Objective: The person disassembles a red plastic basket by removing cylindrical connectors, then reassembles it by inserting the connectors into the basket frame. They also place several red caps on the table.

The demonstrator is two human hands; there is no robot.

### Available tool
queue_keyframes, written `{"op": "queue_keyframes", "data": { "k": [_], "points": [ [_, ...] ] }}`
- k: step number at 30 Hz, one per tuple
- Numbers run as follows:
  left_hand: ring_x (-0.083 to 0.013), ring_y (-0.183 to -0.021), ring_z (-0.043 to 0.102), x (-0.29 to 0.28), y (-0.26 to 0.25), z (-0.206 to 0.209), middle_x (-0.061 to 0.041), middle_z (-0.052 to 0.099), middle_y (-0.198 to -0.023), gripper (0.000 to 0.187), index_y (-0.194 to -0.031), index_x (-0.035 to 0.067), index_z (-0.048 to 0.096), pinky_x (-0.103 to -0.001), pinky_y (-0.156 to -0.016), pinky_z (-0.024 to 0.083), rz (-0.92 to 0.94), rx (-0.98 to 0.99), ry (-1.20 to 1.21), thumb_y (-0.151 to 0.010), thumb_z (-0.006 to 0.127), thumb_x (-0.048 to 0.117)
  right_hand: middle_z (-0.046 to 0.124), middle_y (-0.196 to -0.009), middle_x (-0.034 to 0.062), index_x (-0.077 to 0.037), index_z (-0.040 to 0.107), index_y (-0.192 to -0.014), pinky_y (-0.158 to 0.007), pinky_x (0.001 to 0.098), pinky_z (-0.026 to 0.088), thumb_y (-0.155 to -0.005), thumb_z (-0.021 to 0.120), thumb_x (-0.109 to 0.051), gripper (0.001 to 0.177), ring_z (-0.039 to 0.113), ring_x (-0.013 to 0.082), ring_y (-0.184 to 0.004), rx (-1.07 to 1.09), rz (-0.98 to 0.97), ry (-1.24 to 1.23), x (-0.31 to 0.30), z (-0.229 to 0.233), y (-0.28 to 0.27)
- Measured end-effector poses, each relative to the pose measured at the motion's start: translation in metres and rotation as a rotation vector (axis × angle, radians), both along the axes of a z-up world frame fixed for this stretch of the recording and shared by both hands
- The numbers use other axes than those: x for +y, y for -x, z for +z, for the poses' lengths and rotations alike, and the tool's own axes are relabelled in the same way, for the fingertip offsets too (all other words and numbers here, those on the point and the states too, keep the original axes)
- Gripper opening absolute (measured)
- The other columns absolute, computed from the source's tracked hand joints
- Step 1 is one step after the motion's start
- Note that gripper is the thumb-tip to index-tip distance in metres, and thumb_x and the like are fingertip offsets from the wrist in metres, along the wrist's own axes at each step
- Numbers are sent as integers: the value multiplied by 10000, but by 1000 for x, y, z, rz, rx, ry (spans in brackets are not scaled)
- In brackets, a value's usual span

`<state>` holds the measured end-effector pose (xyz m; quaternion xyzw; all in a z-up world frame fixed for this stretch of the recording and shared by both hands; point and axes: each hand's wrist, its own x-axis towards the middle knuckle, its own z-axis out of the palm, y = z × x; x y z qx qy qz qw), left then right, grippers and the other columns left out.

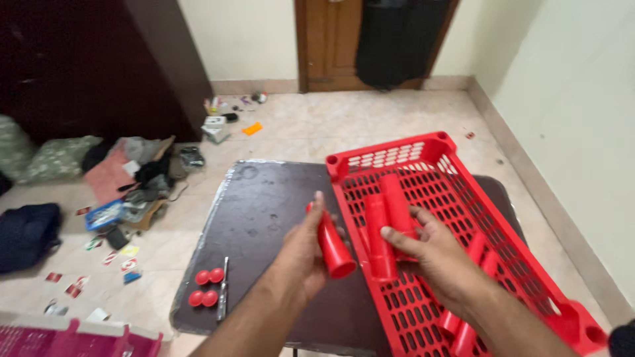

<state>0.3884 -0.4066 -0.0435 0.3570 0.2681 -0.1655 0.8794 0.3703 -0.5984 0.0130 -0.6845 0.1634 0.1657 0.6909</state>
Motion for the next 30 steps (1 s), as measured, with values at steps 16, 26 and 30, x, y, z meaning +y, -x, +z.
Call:
{"op": "queue_keyframes", "data": {
  "k": [16, 26, 30],
  "points": [
    [-203, -748, 711, 29, 56, 9, -112, 746, -916, 304, -1092, 55, 704, -393, -634, 592, -37, -85, -459, -828, 803, 167, 679, -1226, 73, -182, 394, -1455, -916, 396, 546, -942, 579, -360, 573, 676, 224, -1052, -61, 530, 222, 55, -76, -5],
    [-158, -776, 695, 122, -37, -29, -51, 756, -939, 408, -1141, 117, 700, -330, -658, 576, 69, -129, -842, -754, 823, 72, 643, -1138, 30, -210, 670, -1315, -887, 440, 447, -783, 821, -326, 565, 595, 226, -1094, -465, 505, 907, 120, -101, -67],
    [-103, -886, 705, 157, -75, -45, -11, 772, -1006, 425, -1146, 120, 695, -277, -751, 559, 64, -237, -904, -749, 842, 79, 682, -1159, 56, -138, 633, -1305, -836, 370, 548, -758, 832, -203, 587, 697, 258, -932, -367, 341, 741, 151, -108, -105]
  ]
}}
